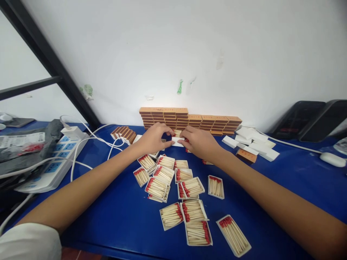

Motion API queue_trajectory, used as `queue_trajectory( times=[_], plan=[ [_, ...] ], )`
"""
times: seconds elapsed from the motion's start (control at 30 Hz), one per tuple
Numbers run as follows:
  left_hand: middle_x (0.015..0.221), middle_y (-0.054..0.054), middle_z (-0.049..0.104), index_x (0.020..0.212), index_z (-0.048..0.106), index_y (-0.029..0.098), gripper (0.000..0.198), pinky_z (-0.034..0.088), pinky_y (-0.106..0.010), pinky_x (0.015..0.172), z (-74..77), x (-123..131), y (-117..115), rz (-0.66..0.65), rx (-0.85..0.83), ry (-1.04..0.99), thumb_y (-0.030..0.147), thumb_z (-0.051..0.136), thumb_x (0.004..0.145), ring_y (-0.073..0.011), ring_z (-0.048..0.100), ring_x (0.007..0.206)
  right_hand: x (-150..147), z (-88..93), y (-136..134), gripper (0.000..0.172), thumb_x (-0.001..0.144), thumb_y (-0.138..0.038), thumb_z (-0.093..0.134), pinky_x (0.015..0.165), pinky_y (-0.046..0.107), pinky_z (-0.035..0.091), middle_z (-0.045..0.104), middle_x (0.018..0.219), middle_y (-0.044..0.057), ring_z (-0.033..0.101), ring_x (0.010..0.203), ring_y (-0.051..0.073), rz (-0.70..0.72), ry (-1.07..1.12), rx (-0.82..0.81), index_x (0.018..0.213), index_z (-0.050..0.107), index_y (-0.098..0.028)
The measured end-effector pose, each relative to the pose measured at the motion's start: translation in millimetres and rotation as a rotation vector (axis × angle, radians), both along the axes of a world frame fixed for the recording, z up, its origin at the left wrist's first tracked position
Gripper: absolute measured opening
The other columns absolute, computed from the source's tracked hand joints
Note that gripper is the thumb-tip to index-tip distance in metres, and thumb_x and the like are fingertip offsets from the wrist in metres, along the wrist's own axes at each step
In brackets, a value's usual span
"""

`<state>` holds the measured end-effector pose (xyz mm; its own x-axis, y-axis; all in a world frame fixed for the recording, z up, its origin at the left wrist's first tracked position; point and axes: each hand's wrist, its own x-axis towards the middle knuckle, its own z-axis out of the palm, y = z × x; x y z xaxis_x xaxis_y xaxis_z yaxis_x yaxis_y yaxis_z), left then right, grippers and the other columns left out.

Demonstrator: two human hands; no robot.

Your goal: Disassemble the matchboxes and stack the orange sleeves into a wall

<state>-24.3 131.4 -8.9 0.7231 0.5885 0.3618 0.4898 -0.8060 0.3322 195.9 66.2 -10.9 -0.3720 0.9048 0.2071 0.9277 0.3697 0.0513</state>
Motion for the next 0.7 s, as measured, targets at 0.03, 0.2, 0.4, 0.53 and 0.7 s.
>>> queue_trajectory(
  times=[0.03, 0.2, 0.4, 0.53, 0.7],
  plan=[
    [0.106, -0.006, 0.074, 0.105, 0.071, 0.021, 0.024, 0.050, -0.042, 0.096, -0.4, 0.3, -0.4, 0.005, 0.006, 0.001, 0.032, 0.080, 0.086, -0.0261, 0.066, 0.103, -0.9, -0.1, -0.8, 0.029, 0.108, -0.037, 0.052, 0.068, 0.032, 0.040, 0.069, 0.118, 0.013, 0.069, 0.096, 0.024, -0.005, -0.004, -0.004, 0.118, 0.069, -0.016],
    [0.119, -0.010, 0.071, 0.118, 0.067, 0.020, 0.043, 0.049, -0.046, 0.103, 0.5, -0.3, -3.0, 0.031, 0.015, 0.017, 0.036, 0.085, 0.082, -0.0294, 0.063, 0.116, -1.4, -2.1, -3.3, 0.037, 0.105, -0.043, 0.057, 0.070, 0.033, 0.044, 0.066, 0.123, 0.013, 0.068, 0.099, 0.026, 0.052, 0.013, 0.028, 0.128, 0.067, -0.016],
    [0.123, -0.010, 0.070, 0.122, 0.065, 0.020, 0.048, 0.049, -0.047, 0.107, 0.6, -1.3, -2.4, 0.014, -0.001, 0.020, 0.034, 0.084, 0.081, -0.0294, 0.063, 0.120, -2.3, -4.1, -2.9, 0.038, 0.100, -0.037, 0.065, 0.074, 0.033, 0.047, 0.066, 0.124, 0.014, 0.068, 0.100, 0.026, 0.087, -0.020, -0.008, 0.132, 0.065, -0.015],
    [0.127, -0.011, 0.069, 0.125, 0.064, 0.020, 0.050, 0.048, -0.048, 0.109, -1.6, -1.8, -1.9, 0.023, -0.017, 0.024, 0.036, 0.083, 0.082, -0.0303, 0.062, 0.124, -3.1, -5.1, -1.5, 0.037, 0.102, -0.035, 0.061, 0.080, 0.035, 0.050, 0.070, 0.121, 0.015, 0.068, 0.106, 0.029, 0.103, -0.025, -0.002, 0.131, 0.066, -0.013],
    [0.144, -0.016, 0.059, 0.145, 0.052, 0.018, 0.077, 0.042, -0.052, 0.116, -4.8, -2.0, -3.5, 0.081, -0.061, 0.008, 0.045, 0.083, 0.080, -0.0347, 0.052, 0.137, 1.7, -3.6, -0.6, 0.036, 0.102, -0.035, 0.061, 0.087, 0.037, 0.052, 0.073, 0.124, 0.017, 0.067, 0.116, 0.030, 0.129, 0.036, 0.041, 0.131, 0.066, -0.014]
  ],
)
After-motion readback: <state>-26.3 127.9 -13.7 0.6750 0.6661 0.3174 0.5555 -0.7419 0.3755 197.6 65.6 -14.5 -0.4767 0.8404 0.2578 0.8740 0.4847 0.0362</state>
